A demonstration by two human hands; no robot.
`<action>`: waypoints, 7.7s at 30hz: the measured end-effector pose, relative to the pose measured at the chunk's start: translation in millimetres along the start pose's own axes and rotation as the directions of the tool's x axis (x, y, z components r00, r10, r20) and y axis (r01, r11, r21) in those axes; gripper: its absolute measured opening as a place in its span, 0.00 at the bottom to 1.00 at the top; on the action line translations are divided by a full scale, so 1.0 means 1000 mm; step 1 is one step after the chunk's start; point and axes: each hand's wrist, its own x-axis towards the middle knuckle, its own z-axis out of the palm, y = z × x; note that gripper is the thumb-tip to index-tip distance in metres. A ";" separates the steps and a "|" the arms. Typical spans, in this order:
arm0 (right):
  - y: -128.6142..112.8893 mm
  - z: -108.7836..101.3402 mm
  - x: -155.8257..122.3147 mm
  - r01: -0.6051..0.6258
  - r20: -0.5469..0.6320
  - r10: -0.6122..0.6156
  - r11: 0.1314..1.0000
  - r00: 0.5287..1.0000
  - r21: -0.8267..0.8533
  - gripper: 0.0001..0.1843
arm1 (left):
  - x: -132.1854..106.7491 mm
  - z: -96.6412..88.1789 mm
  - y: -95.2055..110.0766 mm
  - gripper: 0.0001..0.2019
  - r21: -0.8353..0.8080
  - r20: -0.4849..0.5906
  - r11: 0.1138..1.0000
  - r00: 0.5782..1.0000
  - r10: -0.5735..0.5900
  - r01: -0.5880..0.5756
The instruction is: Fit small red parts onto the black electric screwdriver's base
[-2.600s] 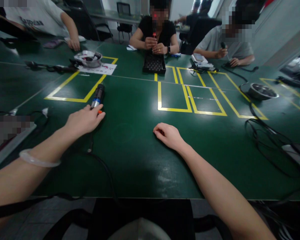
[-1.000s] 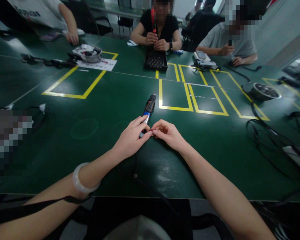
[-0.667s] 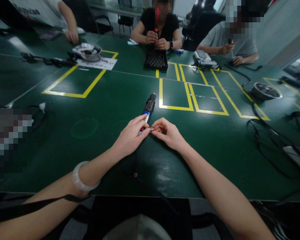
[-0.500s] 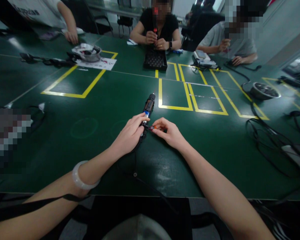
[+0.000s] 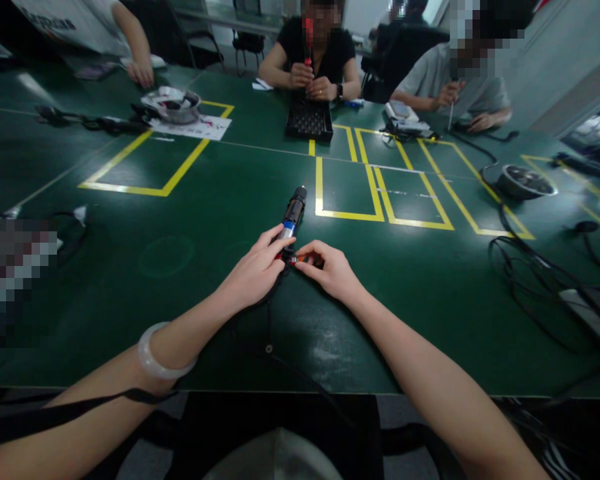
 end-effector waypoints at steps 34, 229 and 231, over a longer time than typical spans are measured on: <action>-0.005 0.009 0.002 0.041 0.001 -0.041 0.999 0.999 -0.021 0.04 | -0.003 0.004 0.004 0.27 0.084 0.002 0.996 1.000 0.025 -0.025; -0.012 -0.012 -0.005 0.156 0.129 -0.132 0.967 0.983 -0.200 0.07 | -0.002 0.004 0.034 0.18 0.610 -0.032 0.792 0.998 0.060 -0.028; -0.011 -0.010 -0.005 0.150 0.131 -0.126 0.970 0.983 -0.193 0.06 | -0.001 0.004 0.034 0.16 0.628 -0.033 0.778 0.997 0.075 -0.038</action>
